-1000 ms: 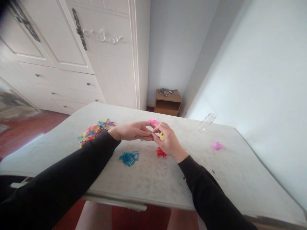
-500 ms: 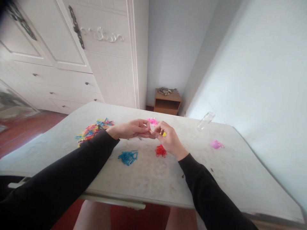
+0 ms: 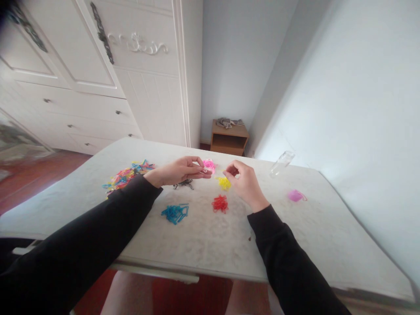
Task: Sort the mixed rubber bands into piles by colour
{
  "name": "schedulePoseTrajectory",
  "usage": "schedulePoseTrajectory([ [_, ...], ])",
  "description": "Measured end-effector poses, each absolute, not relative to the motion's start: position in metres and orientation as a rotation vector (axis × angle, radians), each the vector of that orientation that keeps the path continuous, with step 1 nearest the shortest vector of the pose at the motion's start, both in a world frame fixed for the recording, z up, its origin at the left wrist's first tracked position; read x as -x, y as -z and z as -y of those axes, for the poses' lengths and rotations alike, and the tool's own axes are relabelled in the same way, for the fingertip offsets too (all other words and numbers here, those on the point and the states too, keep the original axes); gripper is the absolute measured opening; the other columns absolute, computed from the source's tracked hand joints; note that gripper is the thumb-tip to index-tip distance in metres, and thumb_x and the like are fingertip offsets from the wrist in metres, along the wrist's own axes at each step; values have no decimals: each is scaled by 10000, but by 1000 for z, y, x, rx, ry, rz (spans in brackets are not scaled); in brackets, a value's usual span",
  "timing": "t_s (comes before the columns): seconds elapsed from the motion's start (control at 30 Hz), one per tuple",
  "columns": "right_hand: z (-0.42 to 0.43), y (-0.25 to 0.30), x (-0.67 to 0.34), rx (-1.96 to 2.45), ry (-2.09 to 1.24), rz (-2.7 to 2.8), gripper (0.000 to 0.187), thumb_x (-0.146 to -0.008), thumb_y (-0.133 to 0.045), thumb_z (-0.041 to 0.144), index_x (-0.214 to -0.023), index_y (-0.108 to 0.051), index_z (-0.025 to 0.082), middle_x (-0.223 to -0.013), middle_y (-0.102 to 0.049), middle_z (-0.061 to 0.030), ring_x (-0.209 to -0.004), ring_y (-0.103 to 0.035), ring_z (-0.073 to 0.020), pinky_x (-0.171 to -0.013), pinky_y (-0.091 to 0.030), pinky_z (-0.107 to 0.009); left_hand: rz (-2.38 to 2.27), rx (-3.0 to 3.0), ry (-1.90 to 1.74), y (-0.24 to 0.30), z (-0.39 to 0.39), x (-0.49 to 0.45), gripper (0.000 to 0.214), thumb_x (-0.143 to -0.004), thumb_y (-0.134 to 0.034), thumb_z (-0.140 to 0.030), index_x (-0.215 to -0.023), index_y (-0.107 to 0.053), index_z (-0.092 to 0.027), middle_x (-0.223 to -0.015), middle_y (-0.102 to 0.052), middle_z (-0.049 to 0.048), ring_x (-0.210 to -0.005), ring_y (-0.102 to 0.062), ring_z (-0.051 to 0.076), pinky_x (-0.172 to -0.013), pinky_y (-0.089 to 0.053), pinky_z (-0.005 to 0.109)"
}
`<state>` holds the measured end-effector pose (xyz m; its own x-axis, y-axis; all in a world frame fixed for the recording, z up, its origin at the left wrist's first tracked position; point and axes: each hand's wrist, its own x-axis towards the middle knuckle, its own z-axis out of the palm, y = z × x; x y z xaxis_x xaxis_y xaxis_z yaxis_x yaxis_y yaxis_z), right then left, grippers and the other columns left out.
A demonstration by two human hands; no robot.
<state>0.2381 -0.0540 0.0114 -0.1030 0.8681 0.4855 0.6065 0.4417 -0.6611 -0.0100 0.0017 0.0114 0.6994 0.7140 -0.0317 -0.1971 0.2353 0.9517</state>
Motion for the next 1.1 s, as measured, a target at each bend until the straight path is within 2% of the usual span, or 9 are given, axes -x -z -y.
schedulePoseTrajectory([
  [0.1,51,-12,-249,1329,-342,1874,42,-834,-697,225,-819,-669,199,-760,-703,-29,-707,-644,-188,-688,-503,-331,-577,-1208,-807,-7,-8,9,305,-804,-859,-278,-864,-595,-136,-961,-797,134,-1013,-766,199,-1040,-528,335],
  [0.17,50,-11,-251,1347,-311,1946,50,-832,-685,189,-782,-691,191,-764,-708,-37,-709,-642,-186,-688,-495,-330,-629,-1257,-902,-3,-15,10,303,-789,-863,-285,-855,-608,-137,-915,-795,118,-972,-767,196,-1019,-540,350],
  [0.27,49,-11,-250,1358,-269,2016,105,-817,-687,147,-720,-695,185,-751,-686,-35,-687,-615,-172,-667,-476,-318,-758,-1435,-993,5,-28,12,235,-776,-845,-265,-837,-663,-129,-878,-789,109,-892,-753,188,-925,-566,334],
  [0.43,48,-9,-247,1380,-247,2025,115,-794,-698,125,-696,-691,185,-747,-661,-28,-665,-586,-159,-660,-469,-310,-917,-1857,-1040,16,-46,10,108,-822,-712,-232,-849,-757,-138,-844,-774,92,-799,-701,182,-772,-542,288],
  [0.6,47,-8,-246,1371,-219,2027,131,-782,-677,108,-678,-668,189,-729,-643,-20,-651,-570,-154,-647,-456,-300,-976,-2081,-1037,15,-48,0,158,-856,-621,-223,-869,-763,-156,-847,-768,77,-807,-685,190,-779,-512,276],
  [0.77,49,-10,-242,1383,-212,1992,137,-798,-680,131,-676,-653,188,-727,-642,-20,-653,-572,-155,-635,-440,-297,-1002,-2252,-1000,10,-44,-1,218,-932,-561,-236,-974,-762,-162,-836,-759,53,-781,-663,167,-785,-479,260],
  [0.9,50,-13,-240,1374,-186,1986,165,-820,-671,147,-664,-637,189,-719,-633,-21,-656,-574,-156,-637,-430,-299,-963,-2053,-1047,11,-45,-3,134,-918,-616,-185,-961,-740,-156,-801,-751,50,-763,-675,160,-820,-506,277],
  [1.1,52,-11,-239,1356,-194,1989,181,-831,-645,156,-657,-622,196,-710,-617,-11,-645,-565,-151,-645,-431,-298,-793,-1198,-1074,4,-36,-9,11,-930,-652,-107,-930,-652,-117,-856,-772,104,-865,-761,167,-984,-554,348],
])
